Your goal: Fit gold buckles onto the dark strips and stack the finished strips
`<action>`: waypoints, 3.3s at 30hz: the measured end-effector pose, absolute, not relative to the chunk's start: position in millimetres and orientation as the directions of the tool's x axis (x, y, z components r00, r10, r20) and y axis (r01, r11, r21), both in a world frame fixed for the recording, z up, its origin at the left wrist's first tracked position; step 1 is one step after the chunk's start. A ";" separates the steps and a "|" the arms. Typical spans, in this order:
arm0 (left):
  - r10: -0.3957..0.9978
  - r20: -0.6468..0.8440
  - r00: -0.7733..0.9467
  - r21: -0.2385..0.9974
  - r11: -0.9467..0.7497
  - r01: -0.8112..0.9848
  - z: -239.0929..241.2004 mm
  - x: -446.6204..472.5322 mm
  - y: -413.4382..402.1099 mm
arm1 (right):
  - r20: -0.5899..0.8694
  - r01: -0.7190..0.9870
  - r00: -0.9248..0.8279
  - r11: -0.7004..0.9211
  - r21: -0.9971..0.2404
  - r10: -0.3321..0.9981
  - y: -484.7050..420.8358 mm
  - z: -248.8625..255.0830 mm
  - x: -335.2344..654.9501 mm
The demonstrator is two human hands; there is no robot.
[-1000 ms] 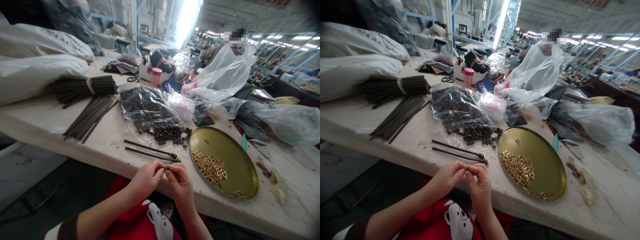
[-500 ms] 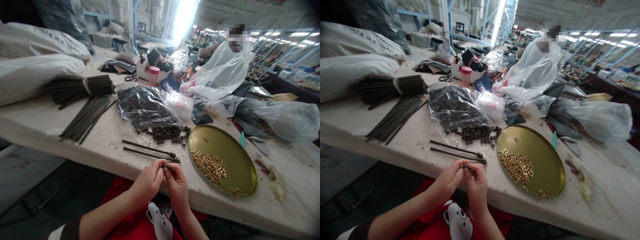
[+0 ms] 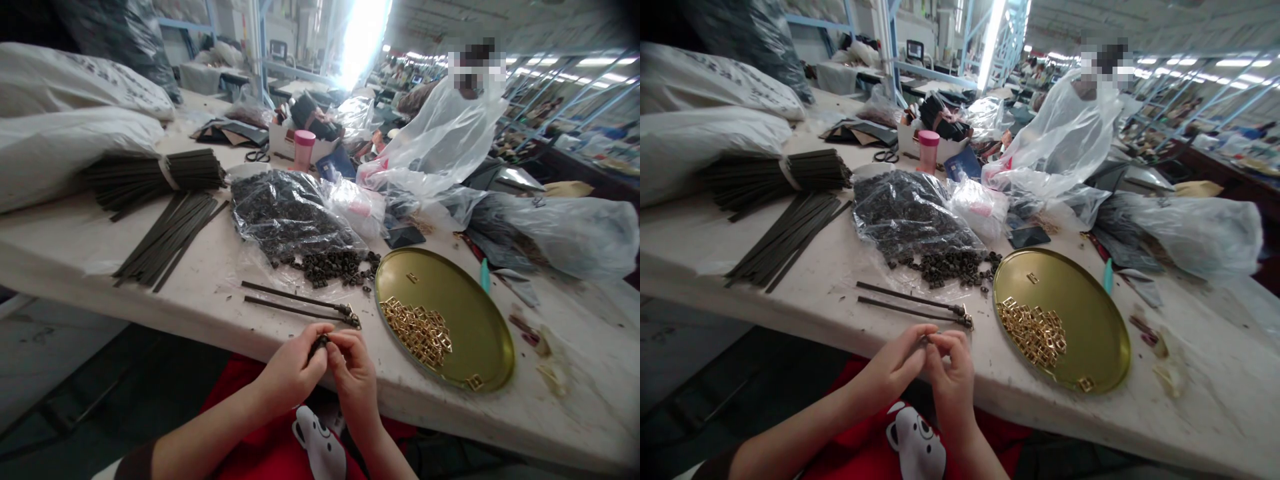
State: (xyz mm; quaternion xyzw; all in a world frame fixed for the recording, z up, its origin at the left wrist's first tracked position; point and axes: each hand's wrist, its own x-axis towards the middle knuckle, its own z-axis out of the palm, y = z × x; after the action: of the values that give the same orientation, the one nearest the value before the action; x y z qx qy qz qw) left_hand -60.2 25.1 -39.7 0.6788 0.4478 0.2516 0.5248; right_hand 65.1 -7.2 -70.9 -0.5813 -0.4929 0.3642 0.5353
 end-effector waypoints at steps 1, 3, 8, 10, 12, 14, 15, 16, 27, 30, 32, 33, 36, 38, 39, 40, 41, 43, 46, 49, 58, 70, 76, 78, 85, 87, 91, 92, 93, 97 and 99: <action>0.862 -0.122 0.491 0.941 -0.058 0.334 -39.9 -60.4 25.0 | 0.051 0.123 0.259 0.019 -0.992 0.965 -6.9 -70.5 65.4; 0.840 -0.121 0.529 0.945 -0.066 0.321 -39.5 -61.1 24.5 | -0.069 0.002 0.197 -0.071 -0.997 0.978 -6.5 -67.4 67.6; 0.810 -0.159 0.565 0.938 -0.056 0.343 -38.9 -63.8 21.2 | -0.160 -0.060 -0.078 -0.165 -0.985 0.984 -7.0 -56.4 75.5; 0.812 -0.167 0.560 0.934 -0.052 0.354 -39.9 -64.5 19.7 | -0.093 -0.019 -0.083 -0.095 -0.995 0.992 -8.7 -54.9 76.4; 0.815 -0.159 0.558 0.940 -0.048 0.339 -41.5 -65.1 19.1 | 0.013 0.058 -0.053 0.016 -0.998 0.999 -11.3 -55.0 75.9; 0.813 -0.145 0.564 0.952 -0.040 0.303 -43.1 -65.5 19.3 | 0.115 0.152 -0.019 0.117 -0.981 0.993 -14.4 -56.1 74.6; 0.810 -0.143 0.569 0.956 -0.034 0.290 -43.8 -65.7 19.6 | 0.152 0.193 -0.010 0.151 -0.970 0.988 -15.9 -56.9 74.0; 0.807 -0.147 0.572 0.957 -0.030 0.287 -44.2 -65.8 20.0 | 0.177 0.222 -0.006 0.174 -0.959 0.984 -17.1 -57.9 73.6; 0.793 -0.208 0.573 0.880 -0.104 0.463 -34.5 -61.6 19.1 | -0.133 -0.055 0.025 -0.131 -0.990 0.991 -17.4 -63.7 78.5; 0.768 -0.214 0.603 0.887 -0.106 0.450 -36.7 -61.5 19.0 | -0.167 -0.016 -0.038 -0.168 -0.986 0.985 -15.9 -60.7 83.3; 0.754 -0.221 0.619 0.902 -0.084 0.424 -37.9 -61.2 19.5 | -0.175 0.005 -0.080 -0.175 -0.985 0.981 -15.2 -57.1 86.9; 0.744 -0.220 0.631 0.918 -0.060 0.391 -38.0 -60.7 19.9 | -0.178 0.006 -0.095 -0.178 -0.984 0.980 -14.9 -54.7 88.6; 0.700 -0.239 0.673 0.962 0.075 0.264 -36.1 -58.4 21.7 | -0.229 -0.081 -0.197 -0.249 -0.965 0.953 -14.3 -47.7 92.1; 0.664 -0.271 0.696 0.962 0.173 0.210 -34.2 -56.9 23.3 | -0.276 -0.155 -0.283 -0.328 -0.932 0.919 -14.2 -45.7 93.3; 0.652 -0.281 0.704 0.960 0.202 0.196 -33.3 -56.6 24.4 | -0.292 -0.168 -0.302 -0.353 -0.920 0.907 -14.4 -46.0 93.7; 0.645 -0.283 0.709 0.959 0.213 0.190 -32.6 -56.6 25.5 | -0.303 -0.159 -0.302 -0.361 -0.919 0.904 -14.6 -47.1 94.2; 0.644 -0.281 0.711 0.959 0.205 0.193 -31.9 -57.1 26.7 | -0.308 -0.121 -0.286 -0.353 -0.928 0.908 -15.0 -48.8 94.8; 0.652 -0.277 0.705 0.960 0.152 0.236 -30.8 -58.8 28.8 | -0.291 0.018 -0.245 -0.296 -0.955 0.925 -15.9 -52.4 96.3; 0.660 -0.275 0.699 0.949 0.072 0.306 -28.9 -61.5 30.3 | -0.206 0.285 -0.212 -0.142 -0.948 0.955 -17.6 -55.9 97.9; 0.643 -0.268 0.718 0.953 0.064 0.298 -28.7 -62.1 29.0 | -0.123 0.373 -0.201 -0.040 -0.927 0.972 -19.8 -57.1 95.8; 0.571 -0.353 0.741 0.931 0.292 0.218 -30.9 -73.2 34.5 | -0.196 0.077 -0.029 -0.193 -0.978 0.980 -25.1 -70.0 89.8; 0.591 -0.426 0.685 0.899 0.362 0.247 -44.4 -84.5 28.3 | -0.341 -0.045 0.027 -0.340 -0.939 0.940 -28.9 -83.5 80.0; 0.642 -0.370 0.672 0.926 0.191 0.327 -38.6 -81.8 25.2 | -0.269 0.130 0.014 -0.269 -0.954 0.963 -31.9 -84.6 82.3; 0.666 -0.353 0.657 0.914 0.094 0.396 -38.3 -80.0 25.0 | -0.181 0.288 0.006 -0.175 -0.942 0.984 -33.6 -82.0 83.5; 0.563 -0.433 0.703 0.901 0.248 0.357 -42.5 -77.9 29.7 | -0.126 0.413 -0.077 -0.083 -0.907 0.989 -35.0 -74.1 91.8; 0.524 -0.458 0.718 0.889 0.279 0.364 -42.5 -78.9 32.4 | -0.144 0.346 -0.090 -0.105 -0.932 0.985 -34.6 -75.6 93.7; 0.507 -0.458 0.730 0.888 0.292 0.355 -43.6 -76.8 35.3 | -0.162 0.270 -0.087 -0.133 -0.954 0.983 -35.6 -80.7 95.3; 0.510 -0.458 0.728 0.888 0.298 0.349 -44.2 -75.0 35.3 | -0.170 0.261 -0.095 -0.140 -0.955 0.981 -36.1 -81.2 95.7; 0.514 -0.459 0.725 0.888 0.301 0.349 -45.0 -72.9 35.1 | -0.177 0.257 -0.109 -0.145 -0.956 0.978 -36.5 -81.2 96.2; 0.504 -0.448 0.739 0.893 0.294 0.341 -46.9 -64.7 34.7 | -0.162 0.274 -0.177 -0.110 -0.955 0.971 -36.8 -76.2 99.9; 0.480 -0.441 0.758 0.896 0.288 0.339 -45.4 -63.6 35.7 | -0.145 0.278 -0.197 -0.087 -0.957 0.969 -36.1 -72.6 102.5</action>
State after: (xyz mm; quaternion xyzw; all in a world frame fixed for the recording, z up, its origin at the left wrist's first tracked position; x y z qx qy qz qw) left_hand -63.6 35.7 -45.4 0.5945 0.3442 0.0485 0.7251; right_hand 102.5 -36.1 -72.6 -0.5343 -0.5836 0.5080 0.3404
